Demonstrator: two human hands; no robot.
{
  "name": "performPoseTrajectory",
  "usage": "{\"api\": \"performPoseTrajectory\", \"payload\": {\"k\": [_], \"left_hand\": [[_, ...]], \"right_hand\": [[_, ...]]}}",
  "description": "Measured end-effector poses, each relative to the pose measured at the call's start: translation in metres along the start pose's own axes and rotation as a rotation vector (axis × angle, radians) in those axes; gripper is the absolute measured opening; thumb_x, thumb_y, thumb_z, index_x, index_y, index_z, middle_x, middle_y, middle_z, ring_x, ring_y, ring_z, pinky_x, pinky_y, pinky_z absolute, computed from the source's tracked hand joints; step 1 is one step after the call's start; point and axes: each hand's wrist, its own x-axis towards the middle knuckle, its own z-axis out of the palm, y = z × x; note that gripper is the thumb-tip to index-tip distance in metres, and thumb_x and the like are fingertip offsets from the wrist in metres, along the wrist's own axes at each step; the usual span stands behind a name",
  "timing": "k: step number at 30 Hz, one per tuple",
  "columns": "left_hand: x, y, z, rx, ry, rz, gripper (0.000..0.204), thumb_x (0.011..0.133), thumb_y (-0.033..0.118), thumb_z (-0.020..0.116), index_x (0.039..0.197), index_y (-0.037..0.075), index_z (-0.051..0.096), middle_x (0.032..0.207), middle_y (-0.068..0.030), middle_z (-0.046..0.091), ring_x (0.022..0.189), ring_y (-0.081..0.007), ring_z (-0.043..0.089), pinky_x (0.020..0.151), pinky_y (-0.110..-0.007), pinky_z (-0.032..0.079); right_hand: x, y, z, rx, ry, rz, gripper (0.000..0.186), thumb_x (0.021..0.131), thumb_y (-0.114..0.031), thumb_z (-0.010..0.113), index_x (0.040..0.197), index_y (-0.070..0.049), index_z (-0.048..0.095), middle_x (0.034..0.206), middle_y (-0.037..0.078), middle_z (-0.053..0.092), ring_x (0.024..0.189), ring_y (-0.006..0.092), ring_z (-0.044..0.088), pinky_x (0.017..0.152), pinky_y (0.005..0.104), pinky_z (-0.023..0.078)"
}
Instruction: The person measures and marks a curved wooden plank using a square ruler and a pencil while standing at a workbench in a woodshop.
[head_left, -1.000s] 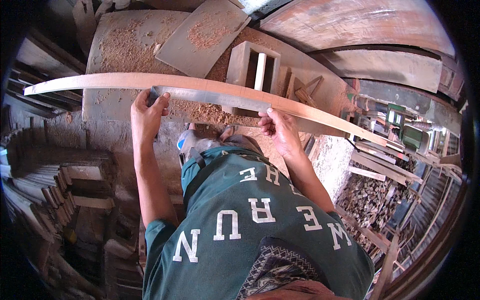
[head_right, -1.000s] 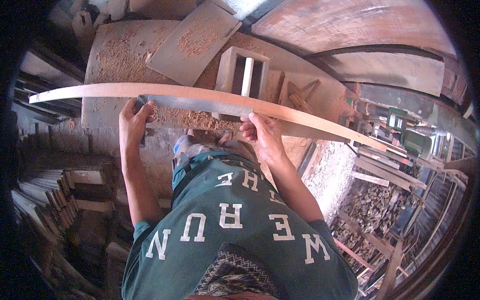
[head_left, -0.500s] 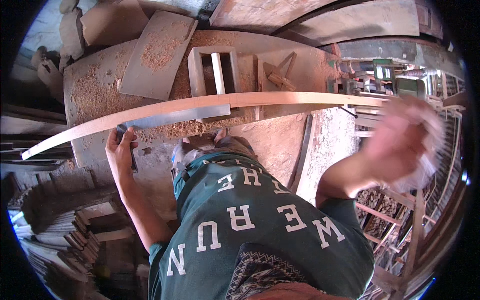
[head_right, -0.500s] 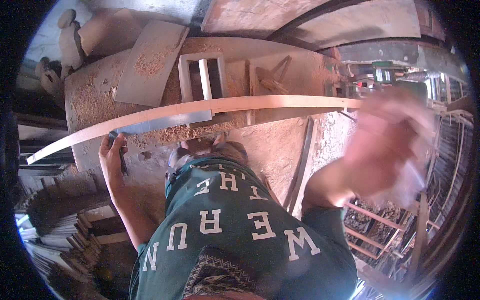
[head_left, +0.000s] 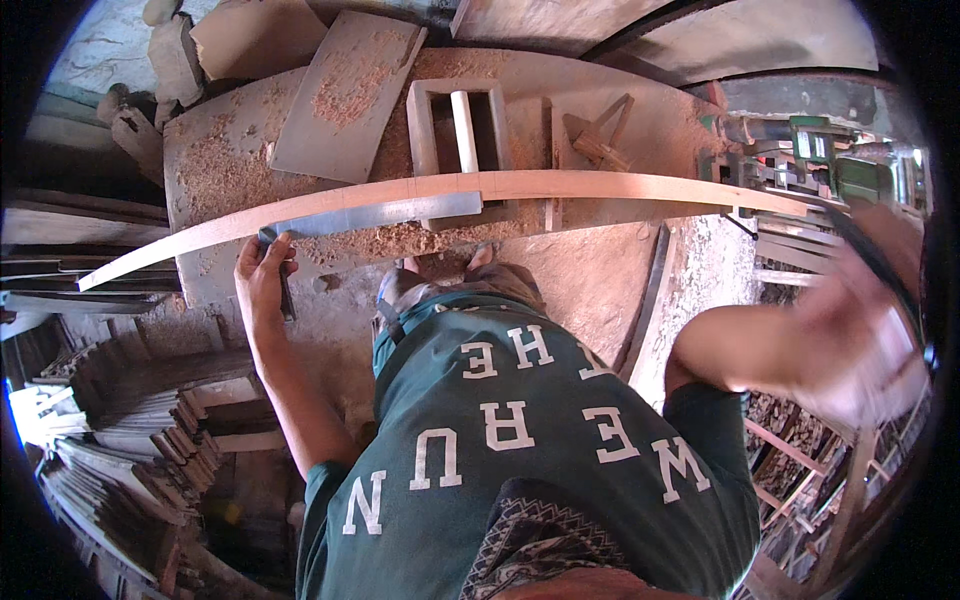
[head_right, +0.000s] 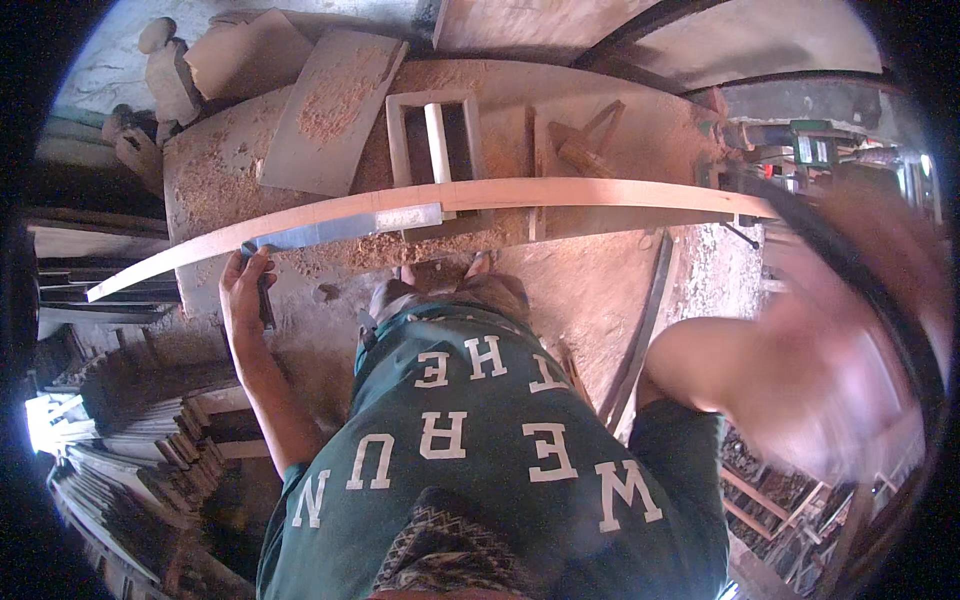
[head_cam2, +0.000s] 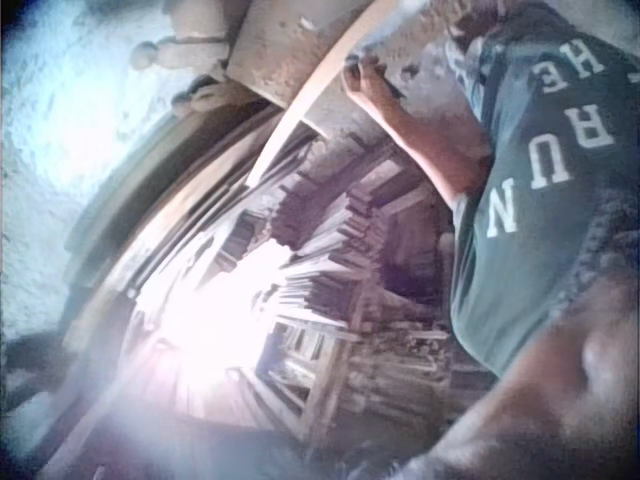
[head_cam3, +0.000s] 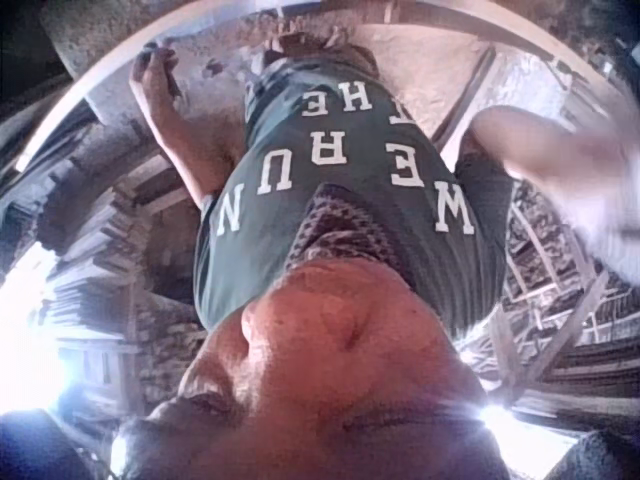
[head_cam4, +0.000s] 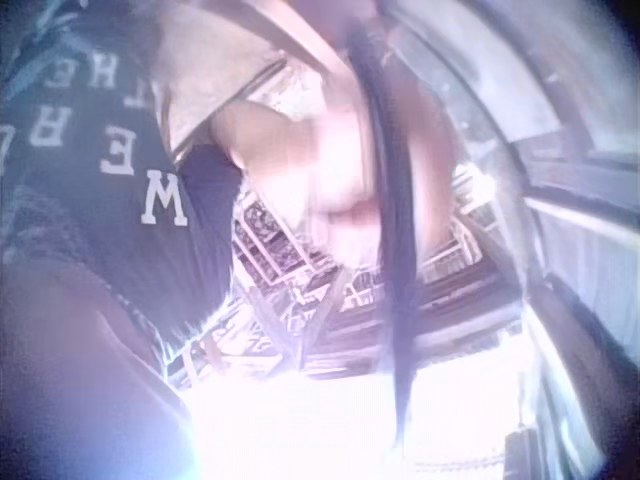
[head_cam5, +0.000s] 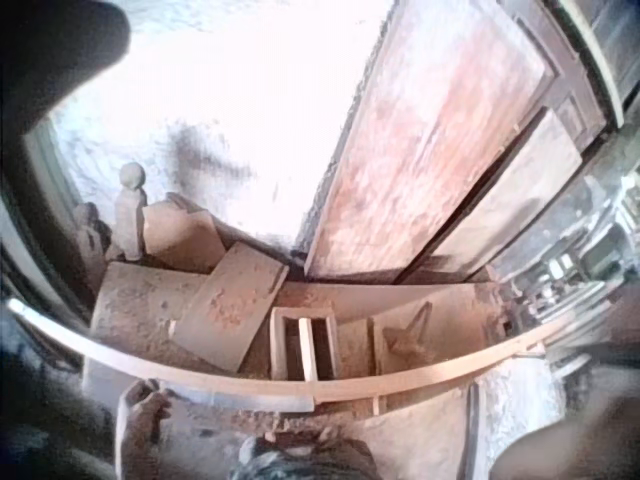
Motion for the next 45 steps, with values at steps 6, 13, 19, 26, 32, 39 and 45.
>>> {"api": "performPoseTrajectory", "payload": {"k": [6, 13, 19, 26, 32, 39, 45], "left_hand": [[-0.003, 0.012, 0.007, 0.020, -0.013, 0.002, 0.018, 0.093, 0.020, 0.077, 0.100, 0.005, 0.070, 0.084, -0.0020, 0.068, 0.074, -0.0088, 0.062, 0.067, -0.024, 0.052], [-0.003, 0.007, 0.006, -0.007, -0.020, 0.020, 0.018, 0.093, 0.021, 0.078, 0.100, 0.005, 0.070, 0.083, -0.0010, 0.067, 0.075, -0.0081, 0.062, 0.067, -0.024, 0.052], [-0.001, -0.001, -0.005, -0.054, -0.087, -0.006, 0.018, 0.094, 0.020, 0.077, 0.103, 0.006, 0.070, 0.083, 0.0001, 0.065, 0.072, -0.0077, 0.059, 0.066, -0.023, 0.049], [-0.021, -0.092, -0.092, -0.351, -0.204, -0.106, 0.013, 0.096, 0.018, 0.072, 0.091, 0.010, 0.063, 0.077, 0.0005, 0.059, 0.068, -0.0127, 0.055, 0.069, -0.029, 0.047], [-0.059, -0.192, -0.131, -0.612, -0.151, -0.278, 0.017, 0.097, 0.022, 0.070, 0.089, 0.011, 0.060, 0.075, 0.0005, 0.057, 0.065, -0.0143, 0.052, 0.072, -0.033, 0.048], [-0.100, -0.244, -0.117, -0.721, 0.018, -0.510, 0.012, 0.097, 0.024, 0.071, 0.098, 0.013, 0.067, 0.073, 0.0022, 0.059, 0.061, -0.0122, 0.055, 0.060, -0.033, 0.049], [-0.114, -0.291, -0.100, -0.783, -0.097, -0.628, 0.010, 0.096, 0.019, 0.072, 0.097, 0.013, 0.063, 0.077, 0.0015, 0.059, 0.060, -0.0099, 0.053, 0.061, -0.028, 0.048]], "right_hand": [[-0.115, 0.144, 0.077, 0.049, -0.199, 0.599, 0.014, 0.095, 0.002, 0.069, 0.108, -0.004, 0.067, 0.091, 0.002, 0.065, 0.080, 0.0081, 0.063, 0.067, 0.0228, 0.052], [-0.150, 0.171, 0.093, 0.102, -0.326, 0.902, 0.008, 0.097, -0.004, 0.066, 0.104, -0.003, 0.065, 0.083, -0.004, 0.059, 0.072, 0.0027, 0.049, 0.062, 0.0223, 0.041], [-0.158, 0.185, 0.093, 0.105, -0.332, 0.888, 0.011, 0.099, -0.007, 0.065, 0.109, -0.002, 0.065, 0.091, -0.001, 0.061, 0.077, 0.0026, 0.054, 0.066, 0.0216, 0.046], [-0.162, 0.183, 0.089, -0.098, -0.413, 0.751, 0.010, 0.097, -0.007, 0.067, 0.105, -0.002, 0.067, 0.082, -0.005, 0.058, 0.071, 0.0004, 0.048, 0.061, 0.0208, 0.040], [-0.166, 0.180, 0.099, -0.151, -0.402, 0.721, 0.009, 0.095, -0.009, 0.069, 0.095, -0.002, 0.064, 0.074, 0.001, 0.061, 0.063, 0.0053, 0.053, 0.056, 0.0257, 0.044], [-0.163, 0.180, 0.101, -0.200, -0.411, 0.676, 0.010, 0.095, -0.009, 0.069, 0.097, 0.000, 0.066, 0.079, 0.006, 0.066, 0.065, 0.0086, 0.058, 0.058, 0.0276, 0.048], [-0.161, 0.178, 0.107, -0.175, -0.406, 0.618, 0.008, 0.094, -0.007, 0.069, 0.099, -0.001, 0.067, 0.083, 0.005, 0.065, 0.068, 0.0079, 0.058, 0.058, 0.0262, 0.047]]}}
